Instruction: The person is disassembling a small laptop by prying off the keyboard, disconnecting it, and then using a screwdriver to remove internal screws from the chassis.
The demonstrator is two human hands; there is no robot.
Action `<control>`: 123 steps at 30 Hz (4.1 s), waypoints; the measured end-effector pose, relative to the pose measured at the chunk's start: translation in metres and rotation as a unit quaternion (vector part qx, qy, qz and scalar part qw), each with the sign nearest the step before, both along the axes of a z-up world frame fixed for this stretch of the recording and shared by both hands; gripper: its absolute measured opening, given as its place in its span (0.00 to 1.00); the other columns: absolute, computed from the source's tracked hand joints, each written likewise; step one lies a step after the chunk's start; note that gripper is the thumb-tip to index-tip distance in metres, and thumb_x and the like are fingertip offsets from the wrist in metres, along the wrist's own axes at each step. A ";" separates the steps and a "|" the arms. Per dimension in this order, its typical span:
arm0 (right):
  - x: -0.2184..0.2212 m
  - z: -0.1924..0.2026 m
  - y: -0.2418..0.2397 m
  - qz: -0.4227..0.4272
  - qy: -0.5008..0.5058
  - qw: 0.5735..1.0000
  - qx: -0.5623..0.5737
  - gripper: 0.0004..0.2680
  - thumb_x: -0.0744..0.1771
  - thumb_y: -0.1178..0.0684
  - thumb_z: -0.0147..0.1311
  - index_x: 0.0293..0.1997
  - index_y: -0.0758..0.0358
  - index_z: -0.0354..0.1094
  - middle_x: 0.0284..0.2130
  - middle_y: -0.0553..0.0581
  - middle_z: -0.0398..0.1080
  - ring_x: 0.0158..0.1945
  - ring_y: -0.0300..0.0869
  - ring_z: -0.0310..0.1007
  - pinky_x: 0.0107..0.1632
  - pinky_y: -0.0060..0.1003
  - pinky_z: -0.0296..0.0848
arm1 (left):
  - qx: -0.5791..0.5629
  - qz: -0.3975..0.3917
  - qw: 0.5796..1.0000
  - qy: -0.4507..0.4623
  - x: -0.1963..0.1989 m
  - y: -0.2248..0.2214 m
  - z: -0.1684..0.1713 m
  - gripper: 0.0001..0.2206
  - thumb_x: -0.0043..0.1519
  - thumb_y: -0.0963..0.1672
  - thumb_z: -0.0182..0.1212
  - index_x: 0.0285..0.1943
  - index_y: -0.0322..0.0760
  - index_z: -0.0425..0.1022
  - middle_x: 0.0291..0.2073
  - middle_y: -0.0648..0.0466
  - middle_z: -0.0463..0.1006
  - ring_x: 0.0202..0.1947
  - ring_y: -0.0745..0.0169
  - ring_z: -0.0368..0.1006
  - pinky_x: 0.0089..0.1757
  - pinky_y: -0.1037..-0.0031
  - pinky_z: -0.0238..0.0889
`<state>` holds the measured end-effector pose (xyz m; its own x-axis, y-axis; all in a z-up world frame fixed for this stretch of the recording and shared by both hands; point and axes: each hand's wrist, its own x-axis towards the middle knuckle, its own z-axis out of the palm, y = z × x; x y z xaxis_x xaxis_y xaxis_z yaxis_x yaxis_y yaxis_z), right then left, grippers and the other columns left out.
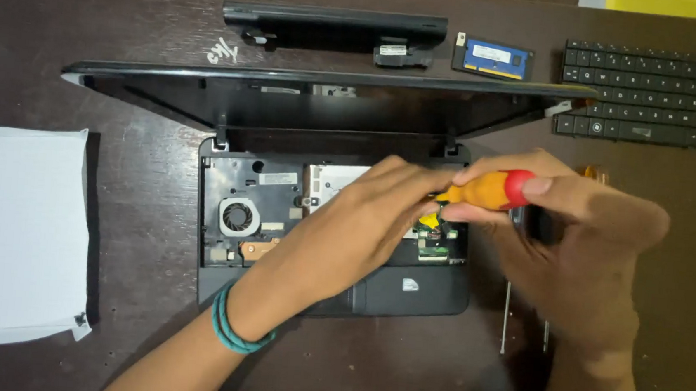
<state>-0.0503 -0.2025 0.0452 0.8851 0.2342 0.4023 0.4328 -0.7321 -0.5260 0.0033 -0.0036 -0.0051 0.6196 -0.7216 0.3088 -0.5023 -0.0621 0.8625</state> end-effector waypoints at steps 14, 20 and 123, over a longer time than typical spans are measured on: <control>0.000 -0.022 -0.005 0.078 0.051 0.981 0.171 0.22 0.64 0.51 0.68 0.60 0.46 0.57 0.51 0.58 0.68 0.51 0.40 0.73 0.50 0.27 0.84 | -0.043 0.019 0.999 0.002 0.003 -0.006 -0.019 0.13 0.61 0.29 0.51 0.50 0.30 0.72 0.31 0.49 0.74 0.32 0.51 0.72 0.43 0.67 0.62; 0.001 -0.007 -0.001 0.103 0.074 0.966 0.227 0.18 0.67 0.76 0.55 0.57 0.69 0.49 0.42 0.72 0.73 0.49 0.53 0.84 0.41 0.27 0.90 | -0.085 0.052 0.995 0.013 -0.001 -0.011 -0.019 0.03 0.67 0.38 0.59 0.40 0.32 0.72 0.27 0.51 0.74 0.25 0.59 0.68 0.38 0.70 0.63; -0.017 0.007 0.005 -0.089 0.067 0.968 0.226 0.14 0.71 0.67 0.55 0.61 0.82 0.53 0.47 0.75 0.71 0.54 0.57 0.78 0.63 0.44 0.80 | 0.015 0.071 0.994 -0.081 0.011 0.031 0.022 0.05 0.69 0.39 0.56 0.48 0.29 0.75 0.40 0.47 0.76 0.42 0.51 0.73 0.46 0.66 0.66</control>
<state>-0.0675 -0.1974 0.0519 0.9467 -0.0999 0.3061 0.2260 -0.4710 -0.8527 0.0143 0.0272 0.0169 0.6593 -0.6411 0.3927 -0.6190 -0.1665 0.7676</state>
